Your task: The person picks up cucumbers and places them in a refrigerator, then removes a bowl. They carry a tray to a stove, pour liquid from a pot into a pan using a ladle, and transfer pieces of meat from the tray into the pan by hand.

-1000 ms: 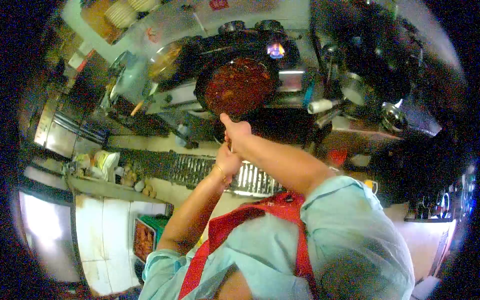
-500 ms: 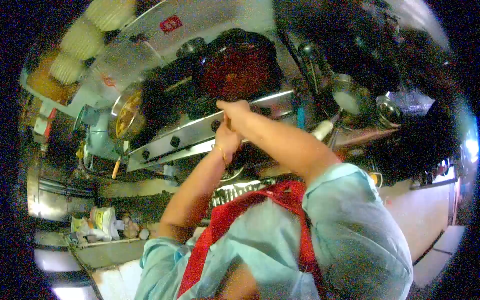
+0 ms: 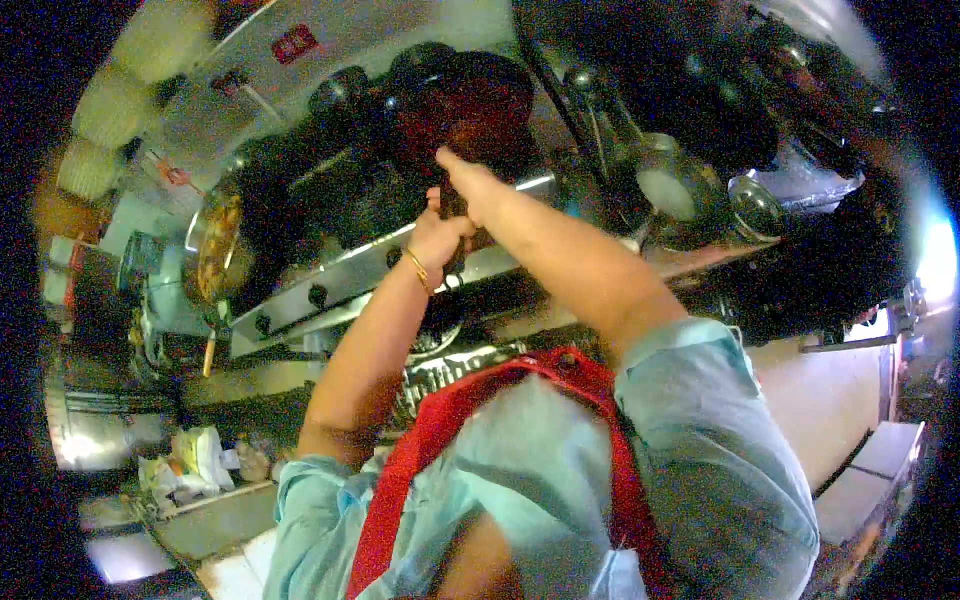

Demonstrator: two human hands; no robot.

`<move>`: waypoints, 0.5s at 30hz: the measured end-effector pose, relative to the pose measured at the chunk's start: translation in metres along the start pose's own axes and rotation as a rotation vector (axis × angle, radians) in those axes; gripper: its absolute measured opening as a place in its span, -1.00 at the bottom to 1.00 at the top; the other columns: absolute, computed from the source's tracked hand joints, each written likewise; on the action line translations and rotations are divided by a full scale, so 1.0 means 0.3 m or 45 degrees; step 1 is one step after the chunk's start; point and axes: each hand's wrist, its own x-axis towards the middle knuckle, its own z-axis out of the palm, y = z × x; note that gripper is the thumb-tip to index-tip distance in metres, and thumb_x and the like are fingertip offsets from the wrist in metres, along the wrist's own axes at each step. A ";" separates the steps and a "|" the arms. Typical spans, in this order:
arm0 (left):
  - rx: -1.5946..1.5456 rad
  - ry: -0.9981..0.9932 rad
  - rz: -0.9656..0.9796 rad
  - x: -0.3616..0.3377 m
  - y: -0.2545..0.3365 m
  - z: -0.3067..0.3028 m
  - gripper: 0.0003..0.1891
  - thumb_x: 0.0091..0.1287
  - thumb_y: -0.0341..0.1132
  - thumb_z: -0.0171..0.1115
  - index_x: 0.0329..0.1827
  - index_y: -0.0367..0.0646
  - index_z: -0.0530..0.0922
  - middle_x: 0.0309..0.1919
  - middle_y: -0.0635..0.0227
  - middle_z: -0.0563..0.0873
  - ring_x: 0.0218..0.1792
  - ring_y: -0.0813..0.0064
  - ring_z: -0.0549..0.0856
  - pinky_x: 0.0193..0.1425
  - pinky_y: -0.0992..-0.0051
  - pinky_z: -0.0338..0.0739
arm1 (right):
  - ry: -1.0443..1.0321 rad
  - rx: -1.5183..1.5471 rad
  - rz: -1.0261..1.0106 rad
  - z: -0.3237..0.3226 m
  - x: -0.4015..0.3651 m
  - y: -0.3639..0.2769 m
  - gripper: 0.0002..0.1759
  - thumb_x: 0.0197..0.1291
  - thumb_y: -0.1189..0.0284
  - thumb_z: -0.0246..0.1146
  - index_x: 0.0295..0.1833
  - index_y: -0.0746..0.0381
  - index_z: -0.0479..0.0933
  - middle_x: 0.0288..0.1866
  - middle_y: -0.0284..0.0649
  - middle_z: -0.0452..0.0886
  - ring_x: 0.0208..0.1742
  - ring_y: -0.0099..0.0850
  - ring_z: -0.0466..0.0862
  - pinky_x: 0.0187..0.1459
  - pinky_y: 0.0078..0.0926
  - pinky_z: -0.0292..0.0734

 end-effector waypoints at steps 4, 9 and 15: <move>0.208 0.001 -0.213 -0.009 0.069 0.033 -0.78 -0.02 -0.51 0.20 -0.31 -0.32 0.40 -0.60 0.26 0.58 -0.59 0.43 0.52 -0.45 0.44 0.43 | 0.027 -0.449 -0.191 -0.200 -0.035 -0.059 -0.24 0.29 -0.08 0.03 0.35 0.31 0.22 0.14 -0.04 0.52 0.14 -0.24 0.51 0.05 -0.26 0.47; 0.073 -0.022 -0.225 0.035 0.024 0.044 -0.89 0.06 -0.52 0.19 -0.44 -0.29 0.40 -0.61 0.24 0.54 -0.62 0.44 0.55 -0.55 0.42 0.43 | 0.168 -0.292 -0.673 -0.439 -0.161 -0.063 -0.53 0.23 0.19 0.20 0.14 0.26 0.41 -0.12 -0.18 0.62 -0.20 -0.42 0.59 -0.24 -0.49 0.48; 0.023 -0.005 -0.311 0.044 0.016 0.079 -0.76 0.09 -0.49 0.21 -0.26 -0.20 0.32 -0.53 0.25 0.51 -0.57 0.38 0.58 -0.61 0.36 0.45 | 0.267 -0.500 -1.101 -0.831 -0.423 0.024 -0.58 0.27 0.36 0.17 0.21 0.26 0.37 -0.03 -0.23 0.62 -0.15 -0.52 0.57 -0.10 -0.58 0.47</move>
